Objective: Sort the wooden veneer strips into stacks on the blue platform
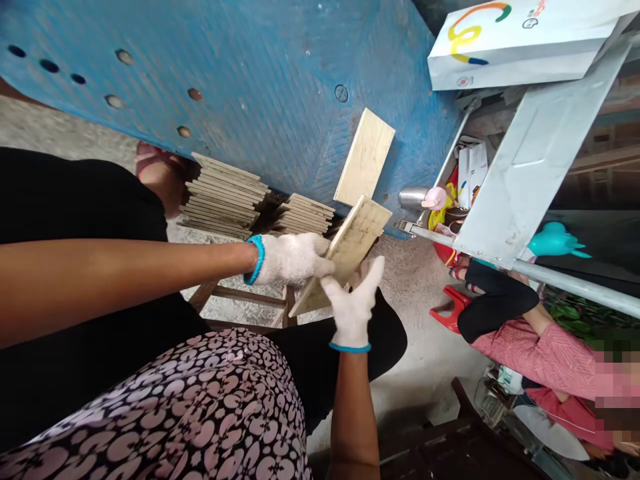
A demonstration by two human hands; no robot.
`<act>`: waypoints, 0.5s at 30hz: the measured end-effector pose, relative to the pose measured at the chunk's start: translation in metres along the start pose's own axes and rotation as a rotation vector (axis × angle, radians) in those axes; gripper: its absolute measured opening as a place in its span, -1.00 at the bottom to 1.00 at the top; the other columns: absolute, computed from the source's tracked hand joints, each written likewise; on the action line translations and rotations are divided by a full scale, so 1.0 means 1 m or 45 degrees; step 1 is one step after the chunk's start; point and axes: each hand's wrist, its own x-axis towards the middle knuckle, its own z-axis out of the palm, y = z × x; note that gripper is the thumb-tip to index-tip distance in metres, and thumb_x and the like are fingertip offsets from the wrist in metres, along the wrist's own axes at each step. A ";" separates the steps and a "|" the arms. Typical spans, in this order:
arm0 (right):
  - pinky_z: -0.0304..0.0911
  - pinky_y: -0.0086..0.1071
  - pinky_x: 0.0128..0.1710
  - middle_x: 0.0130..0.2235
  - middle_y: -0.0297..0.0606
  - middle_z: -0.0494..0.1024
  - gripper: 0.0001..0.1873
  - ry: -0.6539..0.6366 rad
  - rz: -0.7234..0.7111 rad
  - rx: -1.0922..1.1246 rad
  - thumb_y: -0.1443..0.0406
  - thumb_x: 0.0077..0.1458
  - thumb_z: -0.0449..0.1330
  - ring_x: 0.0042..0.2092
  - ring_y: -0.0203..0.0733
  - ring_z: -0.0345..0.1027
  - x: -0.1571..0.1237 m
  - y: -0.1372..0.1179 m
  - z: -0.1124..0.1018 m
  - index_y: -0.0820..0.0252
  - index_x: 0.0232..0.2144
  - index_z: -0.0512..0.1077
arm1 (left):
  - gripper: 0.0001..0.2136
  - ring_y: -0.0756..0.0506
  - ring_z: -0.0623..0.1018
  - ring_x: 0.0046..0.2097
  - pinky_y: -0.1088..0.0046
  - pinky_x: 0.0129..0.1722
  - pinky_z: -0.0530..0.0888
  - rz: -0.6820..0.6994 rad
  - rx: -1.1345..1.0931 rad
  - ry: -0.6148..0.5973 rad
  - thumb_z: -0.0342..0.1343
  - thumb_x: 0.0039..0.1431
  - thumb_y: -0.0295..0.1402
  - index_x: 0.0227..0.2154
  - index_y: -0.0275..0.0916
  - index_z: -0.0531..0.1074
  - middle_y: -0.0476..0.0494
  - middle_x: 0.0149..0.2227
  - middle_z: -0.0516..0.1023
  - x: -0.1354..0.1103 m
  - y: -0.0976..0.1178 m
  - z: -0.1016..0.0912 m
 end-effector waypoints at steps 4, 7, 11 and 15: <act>0.25 0.06 0.21 0.34 0.09 0.18 0.34 -0.082 0.032 -0.196 0.09 -0.22 0.44 0.28 0.16 0.22 0.003 0.007 0.027 0.15 0.43 -0.24 | -0.71 -0.07 0.45 -0.42 0.43 -0.46 0.28 -0.051 0.019 0.017 0.08 0.04 -0.25 -0.22 -0.26 0.54 -0.10 -0.41 0.54 -0.004 -0.002 -0.010; 0.27 0.07 0.18 0.33 0.06 0.21 0.35 -0.110 0.037 -0.252 0.11 -0.26 0.45 0.25 0.18 0.26 0.008 0.007 0.038 0.11 0.43 -0.20 | -0.75 -0.05 0.46 -0.42 0.45 -0.47 0.27 -0.089 0.025 0.051 0.10 0.05 -0.26 -0.25 -0.25 0.54 -0.07 -0.41 0.54 -0.005 -0.006 -0.012; 0.35 -0.03 0.12 0.31 0.05 0.25 0.31 -0.169 -0.024 -0.058 0.17 -0.29 0.46 0.21 0.13 0.32 0.016 0.004 0.044 0.13 0.41 -0.13 | -0.75 -0.04 0.44 -0.44 0.47 -0.47 0.29 -0.071 0.015 0.108 0.09 0.07 -0.24 -0.28 -0.25 0.55 -0.05 -0.43 0.53 -0.004 -0.012 -0.011; 0.38 -0.12 0.10 0.14 -0.01 0.46 0.11 -0.272 -0.089 0.157 0.23 -0.28 0.44 0.10 0.04 0.44 0.034 -0.006 0.045 0.21 0.30 0.07 | -0.70 -0.06 0.50 -0.32 0.49 -0.39 0.33 0.101 -0.049 0.150 0.11 0.12 -0.15 -0.22 -0.23 0.55 -0.06 -0.31 0.58 0.001 -0.015 -0.014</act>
